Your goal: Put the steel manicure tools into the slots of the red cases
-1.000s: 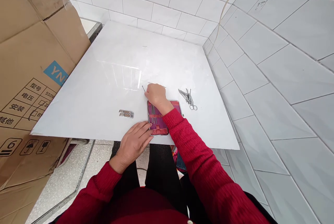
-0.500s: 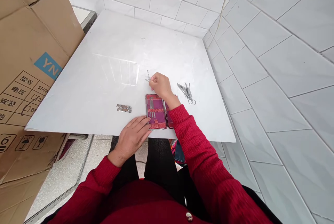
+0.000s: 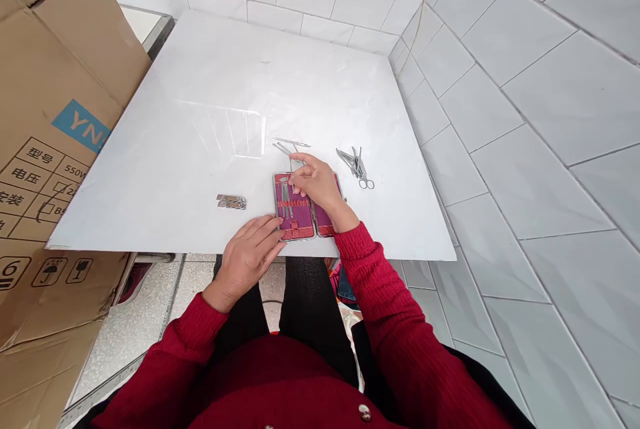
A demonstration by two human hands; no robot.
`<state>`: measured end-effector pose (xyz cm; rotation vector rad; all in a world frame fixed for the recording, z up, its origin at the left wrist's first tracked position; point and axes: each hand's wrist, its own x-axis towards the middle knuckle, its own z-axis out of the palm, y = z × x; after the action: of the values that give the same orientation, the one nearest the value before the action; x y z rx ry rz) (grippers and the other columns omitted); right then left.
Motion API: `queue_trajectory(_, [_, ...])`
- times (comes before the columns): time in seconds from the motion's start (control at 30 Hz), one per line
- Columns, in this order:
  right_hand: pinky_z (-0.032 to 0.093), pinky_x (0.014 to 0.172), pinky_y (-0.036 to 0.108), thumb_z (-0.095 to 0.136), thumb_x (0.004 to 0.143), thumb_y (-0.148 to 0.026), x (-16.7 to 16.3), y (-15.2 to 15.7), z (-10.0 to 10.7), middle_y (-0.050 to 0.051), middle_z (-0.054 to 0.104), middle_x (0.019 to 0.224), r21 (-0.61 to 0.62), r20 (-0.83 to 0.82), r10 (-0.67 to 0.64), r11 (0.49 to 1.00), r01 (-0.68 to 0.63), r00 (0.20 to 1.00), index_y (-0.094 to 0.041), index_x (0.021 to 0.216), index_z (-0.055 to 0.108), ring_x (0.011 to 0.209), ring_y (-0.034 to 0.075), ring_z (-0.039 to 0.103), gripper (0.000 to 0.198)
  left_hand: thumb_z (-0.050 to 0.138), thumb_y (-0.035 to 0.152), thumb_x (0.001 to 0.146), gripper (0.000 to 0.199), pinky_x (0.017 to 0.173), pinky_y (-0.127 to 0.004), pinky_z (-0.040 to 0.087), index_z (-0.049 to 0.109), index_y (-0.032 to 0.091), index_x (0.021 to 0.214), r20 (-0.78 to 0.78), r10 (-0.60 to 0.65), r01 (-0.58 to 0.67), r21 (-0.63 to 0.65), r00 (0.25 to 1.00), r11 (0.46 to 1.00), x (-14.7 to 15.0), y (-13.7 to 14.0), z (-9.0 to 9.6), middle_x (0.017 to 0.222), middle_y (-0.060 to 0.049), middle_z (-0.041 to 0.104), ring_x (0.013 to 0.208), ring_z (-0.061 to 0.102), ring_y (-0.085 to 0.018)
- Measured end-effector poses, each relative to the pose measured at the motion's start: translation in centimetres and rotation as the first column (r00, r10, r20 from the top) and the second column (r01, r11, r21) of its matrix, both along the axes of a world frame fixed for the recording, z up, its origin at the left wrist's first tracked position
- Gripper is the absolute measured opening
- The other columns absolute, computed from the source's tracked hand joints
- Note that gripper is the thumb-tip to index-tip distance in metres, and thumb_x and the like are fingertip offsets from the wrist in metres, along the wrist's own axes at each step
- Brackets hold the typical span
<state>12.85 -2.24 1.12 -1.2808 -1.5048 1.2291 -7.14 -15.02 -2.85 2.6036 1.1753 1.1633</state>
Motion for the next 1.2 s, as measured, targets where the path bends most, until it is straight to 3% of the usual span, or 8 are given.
queue_trajectory(0.27, [0.05,0.05,0.021,0.06,0.078,-0.022,-0.3,-0.3,-0.6,-0.008,0.066,0.07,0.029,0.039,-0.028,0.999,0.027,0.999,-0.023,0.116,0.063,0.055,0.011,0.061,0.037,0.064,0.021,0.101,0.02,0.106,-0.047,0.058,0.068,0.02,0.12,-0.003,-0.005,0.005,-0.007,1.0,1.0,0.0,0.0,0.0,0.13,-0.008,0.074,0.124,0.068,-0.026])
queue_trajectory(0.77, [0.051,0.059,0.024,0.059,0.081,-0.024,-0.7,-0.5,-0.8,-0.009,0.063,0.068,0.051,0.094,-0.018,0.999,0.013,0.995,-0.022,0.119,0.062,0.057,0.012,0.06,0.038,0.062,0.022,0.102,0.022,0.107,-0.048,0.058,0.069,0.022,0.122,0.001,-0.004,0.004,-0.022,1.0,1.0,-0.1,0.1,-0.2,0.13,-0.008,0.074,0.126,0.068,-0.027])
queue_trajectory(0.97, [0.05,0.068,0.026,0.054,0.085,-0.021,-0.9,-0.9,-0.2,-0.007,0.065,0.071,0.092,0.3,-0.017,0.996,-0.011,0.954,-0.021,0.118,0.065,0.063,0.014,0.062,0.034,0.063,0.022,0.101,0.02,0.107,-0.047,0.058,0.069,0.021,0.121,-0.006,0.0,0.0,-0.013,1.0,1.0,-0.1,0.1,-0.3,0.129,-0.008,0.074,0.125,0.068,-0.027])
queue_trajectory(1.2, [0.045,0.074,0.028,0.052,0.09,-0.016,-1.5,-1.6,0.5,-0.002,0.069,0.081,0.223,0.585,-0.095,0.974,-0.047,0.806,-0.02,0.1,0.07,0.075,0.017,0.062,0.021,0.062,0.022,0.101,0.024,0.11,-0.048,0.056,0.069,0.023,0.125,0.011,-0.006,0.006,-0.035,1.0,0.999,-0.2,0.1,-0.5,0.13,-0.008,0.073,0.128,0.067,-0.026])
